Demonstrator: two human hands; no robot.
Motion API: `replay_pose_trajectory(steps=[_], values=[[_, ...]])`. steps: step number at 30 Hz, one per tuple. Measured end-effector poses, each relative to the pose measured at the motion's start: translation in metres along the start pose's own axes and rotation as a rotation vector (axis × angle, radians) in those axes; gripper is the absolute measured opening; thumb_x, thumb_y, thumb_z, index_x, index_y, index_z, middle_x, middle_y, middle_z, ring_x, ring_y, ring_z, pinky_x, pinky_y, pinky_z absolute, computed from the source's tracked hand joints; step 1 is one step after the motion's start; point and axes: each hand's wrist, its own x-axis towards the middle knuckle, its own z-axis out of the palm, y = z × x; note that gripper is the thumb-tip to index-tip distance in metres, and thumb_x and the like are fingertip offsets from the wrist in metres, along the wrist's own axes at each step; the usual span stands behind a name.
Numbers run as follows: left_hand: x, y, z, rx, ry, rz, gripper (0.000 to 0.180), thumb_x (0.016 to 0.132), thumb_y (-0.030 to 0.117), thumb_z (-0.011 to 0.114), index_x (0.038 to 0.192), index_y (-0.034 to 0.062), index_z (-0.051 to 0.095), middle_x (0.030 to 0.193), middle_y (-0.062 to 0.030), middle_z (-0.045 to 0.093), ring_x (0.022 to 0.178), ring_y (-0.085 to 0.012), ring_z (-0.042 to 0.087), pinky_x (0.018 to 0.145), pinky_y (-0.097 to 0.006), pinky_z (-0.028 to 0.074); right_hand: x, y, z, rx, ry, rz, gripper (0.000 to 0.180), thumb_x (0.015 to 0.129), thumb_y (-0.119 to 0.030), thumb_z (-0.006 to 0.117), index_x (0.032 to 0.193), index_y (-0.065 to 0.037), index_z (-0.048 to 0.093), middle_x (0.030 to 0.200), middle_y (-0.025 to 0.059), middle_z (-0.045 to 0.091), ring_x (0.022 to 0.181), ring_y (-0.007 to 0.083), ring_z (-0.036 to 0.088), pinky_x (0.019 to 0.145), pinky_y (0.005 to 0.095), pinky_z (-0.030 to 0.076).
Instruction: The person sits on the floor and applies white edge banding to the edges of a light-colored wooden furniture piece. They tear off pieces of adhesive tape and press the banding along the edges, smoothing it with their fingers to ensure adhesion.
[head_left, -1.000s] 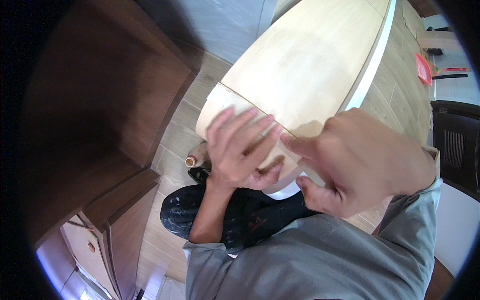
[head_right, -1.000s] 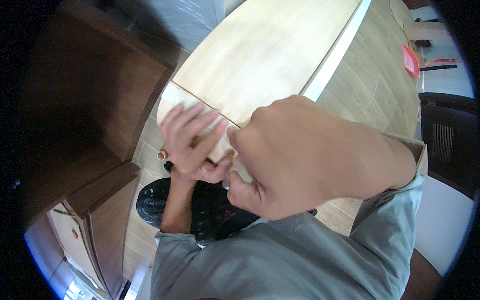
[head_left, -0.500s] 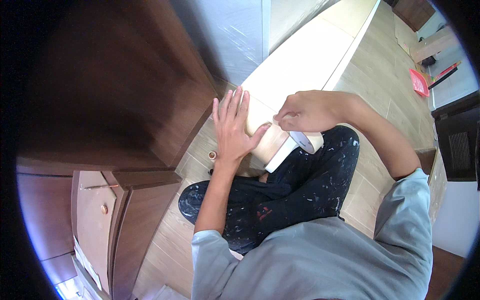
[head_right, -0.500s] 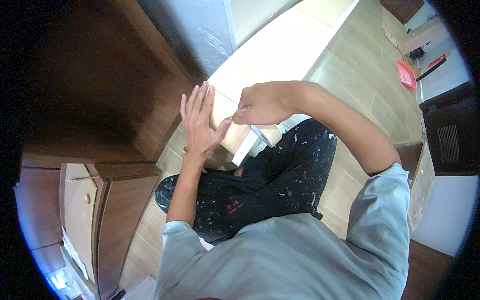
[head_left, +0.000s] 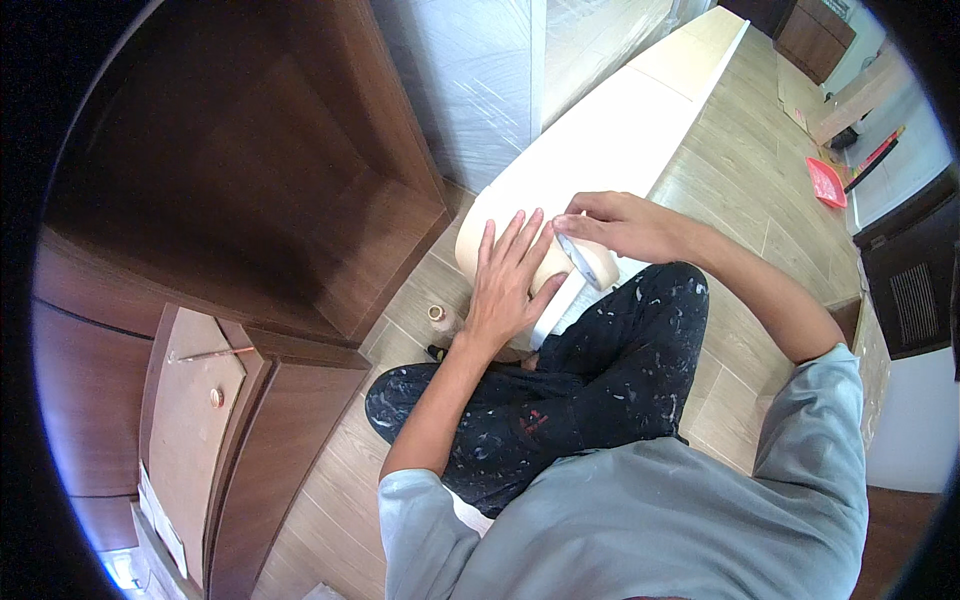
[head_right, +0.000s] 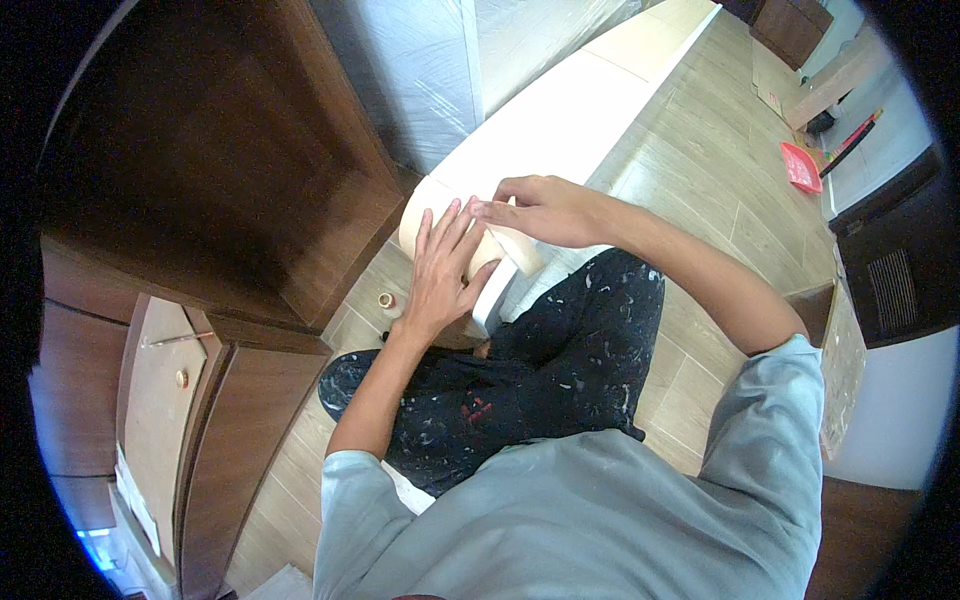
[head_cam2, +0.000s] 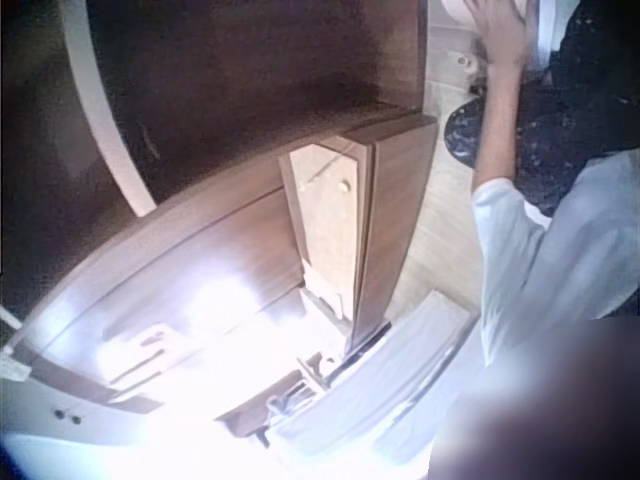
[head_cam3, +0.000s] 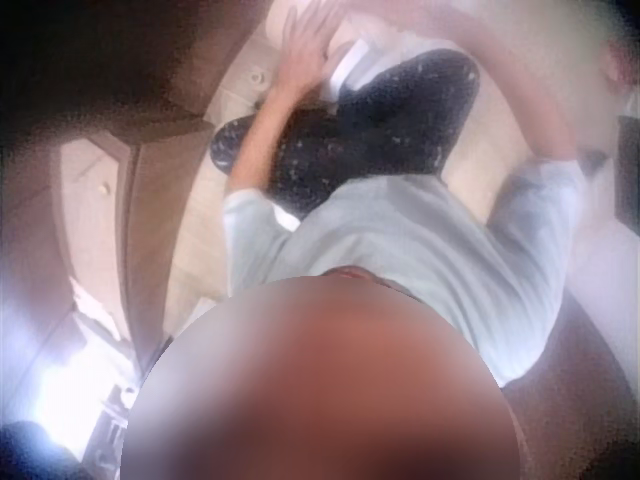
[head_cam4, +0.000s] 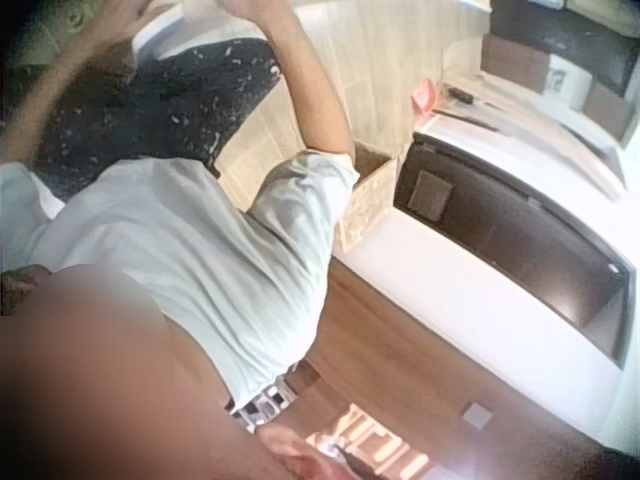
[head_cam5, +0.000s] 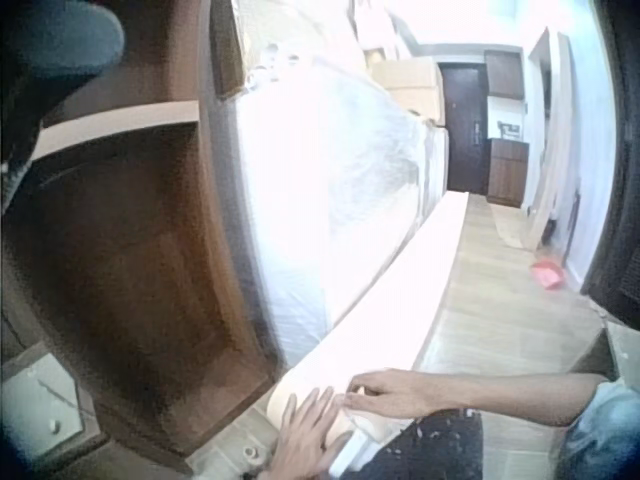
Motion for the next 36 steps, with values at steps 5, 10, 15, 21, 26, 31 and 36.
replay_pose_trajectory(steps=[5, 10, 15, 21, 26, 31, 36], values=[[-0.001, 0.001, -0.003, -0.002, -0.018, -0.014, 0.067, 0.101, 0.043, 0.069, 0.156, 0.007, 0.056, 0.168, -0.0155, 0.046, 0.158, -0.0369, 0.038, 0.131, -0.062, 0.014, -0.025, -0.008, 0.009, 0.308, 0.01, 0.06, 0.062, 0.113, -0.051, 0.05, 0.154, -0.005, 0.054, 0.134, 0.022, 0.066, 0.119, 0.0281, 0.066, 0.095, 0.0398, 0.058], [-0.001, 0.001, -0.002, 0.003, -0.003, -0.017, 0.068, 0.101, 0.043, 0.07, 0.158, 0.0077, 0.055, 0.167, -0.0149, 0.048, 0.157, -0.0359, 0.039, 0.131, -0.065, 0.013, -0.047, -0.016, 0.01, 0.434, 0.003, 0.085, 0.057, 0.114, -0.042, 0.05, 0.157, -0.005, 0.052, 0.131, 0.0219, 0.068, 0.12, 0.0261, 0.066, 0.094, 0.0374, 0.058], [0.0, 0.001, -0.004, -0.012, -0.005, -0.022, 0.069, 0.1, 0.04, 0.072, 0.157, 0.006, 0.054, 0.166, -0.0153, 0.049, 0.156, -0.0362, 0.041, 0.13, -0.066, 0.012, -0.027, -0.01, -0.002, -0.011, 0.016, 0.11, 0.049, 0.114, -0.035, 0.051, 0.147, -0.001, 0.061, 0.124, 0.0176, 0.07, 0.106, 0.0228, 0.067, 0.098, 0.0397, 0.057], [-0.002, 0.0, 0.002, -0.005, 0.022, -0.007, 0.068, 0.101, 0.04, 0.07, 0.158, 0.0061, 0.054, 0.167, -0.0171, 0.047, 0.157, -0.0383, 0.039, 0.13, -0.069, 0.01, -0.005, -0.023, -0.005, 0.035, -0.072, 0.449, 0.058, 0.102, -0.05, 0.065, 0.128, 0.002, 0.071, 0.118, 0.0206, 0.072, 0.113, 0.0299, 0.069, 0.09, 0.0447, 0.059], [-0.005, -0.002, 0.01, -0.026, 0.064, 0.003, 0.065, 0.101, 0.04, 0.069, 0.158, 0.0095, 0.055, 0.169, -0.0178, 0.044, 0.158, -0.0394, 0.036, 0.129, -0.071, 0.007, 0.024, -0.024, -0.015, 0.041, -0.281, 0.506, 0.059, 0.089, -0.041, 0.068, 0.129, 0.003, 0.068, 0.119, 0.0185, 0.073, 0.106, 0.0309, 0.074, 0.08, 0.0475, 0.065], [-0.007, -0.002, 0.01, -0.05, 0.075, 0.008, 0.061, 0.102, 0.04, 0.068, 0.157, 0.0142, 0.057, 0.168, -0.017, 0.044, 0.158, -0.039, 0.036, 0.129, -0.072, 0.006, 0.049, -0.008, -0.016, 0.202, -0.309, 0.625, 0.029, 0.088, -0.037, 0.073, 0.102, -0.012, 0.072, 0.093, 0.0033, 0.069, 0.079, 0.0187, 0.065, 0.071, 0.0376, 0.055], [-0.007, -0.003, 0.01, -0.06, 0.076, 0.012, 0.058, 0.104, 0.039, 0.066, 0.157, 0.0158, 0.058, 0.168, -0.0171, 0.044, 0.158, -0.0387, 0.035, 0.129, -0.072, 0.006, 0.059, -0.002, -0.015, 0.051, -0.305, 0.621, 0.028, 0.087, -0.036, 0.081, 0.08, -0.01, 0.071, 0.071, -0.0006, 0.058, 0.061, 0.0129, 0.051, 0.055, 0.0304, 0.041]])
